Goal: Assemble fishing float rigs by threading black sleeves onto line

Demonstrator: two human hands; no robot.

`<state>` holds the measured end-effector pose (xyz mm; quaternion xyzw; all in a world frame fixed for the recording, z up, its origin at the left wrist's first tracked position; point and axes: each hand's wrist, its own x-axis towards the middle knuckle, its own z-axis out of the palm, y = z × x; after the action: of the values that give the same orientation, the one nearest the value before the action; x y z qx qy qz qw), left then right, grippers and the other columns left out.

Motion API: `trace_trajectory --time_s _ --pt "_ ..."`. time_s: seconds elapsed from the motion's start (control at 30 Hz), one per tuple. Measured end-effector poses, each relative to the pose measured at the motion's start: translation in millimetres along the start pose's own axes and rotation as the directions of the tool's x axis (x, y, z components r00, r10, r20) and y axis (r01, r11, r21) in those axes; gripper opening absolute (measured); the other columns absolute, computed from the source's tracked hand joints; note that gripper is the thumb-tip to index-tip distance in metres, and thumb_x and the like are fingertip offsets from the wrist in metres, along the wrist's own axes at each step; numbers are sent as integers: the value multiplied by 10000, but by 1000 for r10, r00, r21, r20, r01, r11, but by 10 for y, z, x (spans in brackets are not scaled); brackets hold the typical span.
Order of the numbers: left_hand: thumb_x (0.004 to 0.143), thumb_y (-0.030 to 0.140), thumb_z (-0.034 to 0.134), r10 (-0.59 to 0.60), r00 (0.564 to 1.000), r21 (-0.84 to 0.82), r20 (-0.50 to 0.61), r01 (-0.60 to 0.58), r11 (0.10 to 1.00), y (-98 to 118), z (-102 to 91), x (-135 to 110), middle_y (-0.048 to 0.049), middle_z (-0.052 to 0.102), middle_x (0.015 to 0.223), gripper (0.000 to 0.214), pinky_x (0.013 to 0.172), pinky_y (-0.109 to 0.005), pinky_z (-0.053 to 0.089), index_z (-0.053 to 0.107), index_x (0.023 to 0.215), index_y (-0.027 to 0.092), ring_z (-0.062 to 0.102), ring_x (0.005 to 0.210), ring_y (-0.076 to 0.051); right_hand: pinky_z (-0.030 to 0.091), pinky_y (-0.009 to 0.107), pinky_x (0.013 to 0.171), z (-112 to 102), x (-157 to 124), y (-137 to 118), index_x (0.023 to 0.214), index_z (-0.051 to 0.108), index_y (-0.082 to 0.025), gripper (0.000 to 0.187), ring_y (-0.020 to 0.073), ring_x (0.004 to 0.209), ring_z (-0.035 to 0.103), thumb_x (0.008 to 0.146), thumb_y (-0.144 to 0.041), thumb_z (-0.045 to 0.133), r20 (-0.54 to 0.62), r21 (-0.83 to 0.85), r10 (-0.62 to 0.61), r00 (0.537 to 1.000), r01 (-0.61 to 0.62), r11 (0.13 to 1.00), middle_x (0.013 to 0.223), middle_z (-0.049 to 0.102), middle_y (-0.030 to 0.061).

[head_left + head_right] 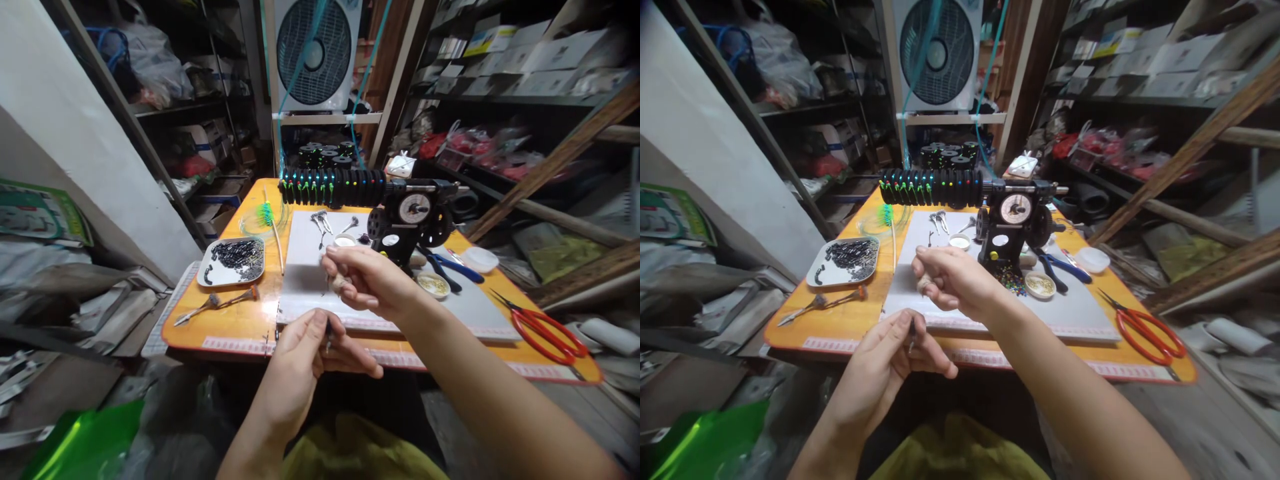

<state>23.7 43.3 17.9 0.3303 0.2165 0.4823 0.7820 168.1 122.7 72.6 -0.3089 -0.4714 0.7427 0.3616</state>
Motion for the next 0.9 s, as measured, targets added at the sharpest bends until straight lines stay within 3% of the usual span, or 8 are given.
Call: trace_trajectory --time_s 0.13,0.23,0.43,0.57,0.67,0.77,0.9 --pt "1030 339 472 0 1000 2 -11 0 1000 18 -15 18 -97 809 739 300 704 -334 607 638 863 153 782 675 -224 161 101 278 6 -5 -7 745 597 -152 316 6 273 241 904 -424 610 -20 -23 -24 1000 23 999 442 536 -55" --pt "1001 337 537 50 998 56 -34 -48 997 41 -35 36 -107 811 836 313 804 -346 592 716 856 126 771 774 -222 153 114 288 -6 -5 -7 791 641 -136 309 8 284 229 892 -427 624 -41 -51 -57 998 55 997 442 517 -67" --pt "1036 375 435 79 996 198 -30 -71 978 115 -97 88 -114 804 830 388 871 -424 549 722 1112 125 754 822 -261 162 141 321 -58 -10 -17 874 729 -113 314 25 328 253 874 -418 655 -59 -163 -125 990 114 980 436 478 -77" --pt "1035 404 449 240 969 461 -65 -184 868 178 -111 211 -116 780 1042 384 984 -406 482 734 1024 146 712 1024 -273 195 153 344 -60 -35 -82 933 768 -118 321 37 345 303 905 -413 646 -59 -284 -180 982 156 946 401 434 -91" --pt "1024 386 493 311 950 494 -41 -251 832 215 -88 351 -113 750 1132 339 1012 -356 447 736 1028 149 653 1141 -266 240 159 354 -14 -71 -178 958 777 -111 287 39 339 333 925 -361 639 -48 -363 -190 981 160 918 373 435 -94" --pt "1032 377 477 342 939 466 -22 -293 835 244 -41 468 -90 770 1025 316 915 -348 505 692 1125 165 696 1022 -240 255 159 350 27 -100 -262 912 782 -99 251 41 340 367 920 -311 647 -25 -414 -183 983 157 897 371 472 -78" --pt "1013 362 520 333 943 428 -5 -299 853 271 -2 525 -81 772 867 285 765 -326 563 693 1062 140 730 838 -215 197 154 311 -10 -89 -268 937 775 -103 293 41 313 355 937 -353 624 -15 -425 -167 986 145 894 387 493 -70"
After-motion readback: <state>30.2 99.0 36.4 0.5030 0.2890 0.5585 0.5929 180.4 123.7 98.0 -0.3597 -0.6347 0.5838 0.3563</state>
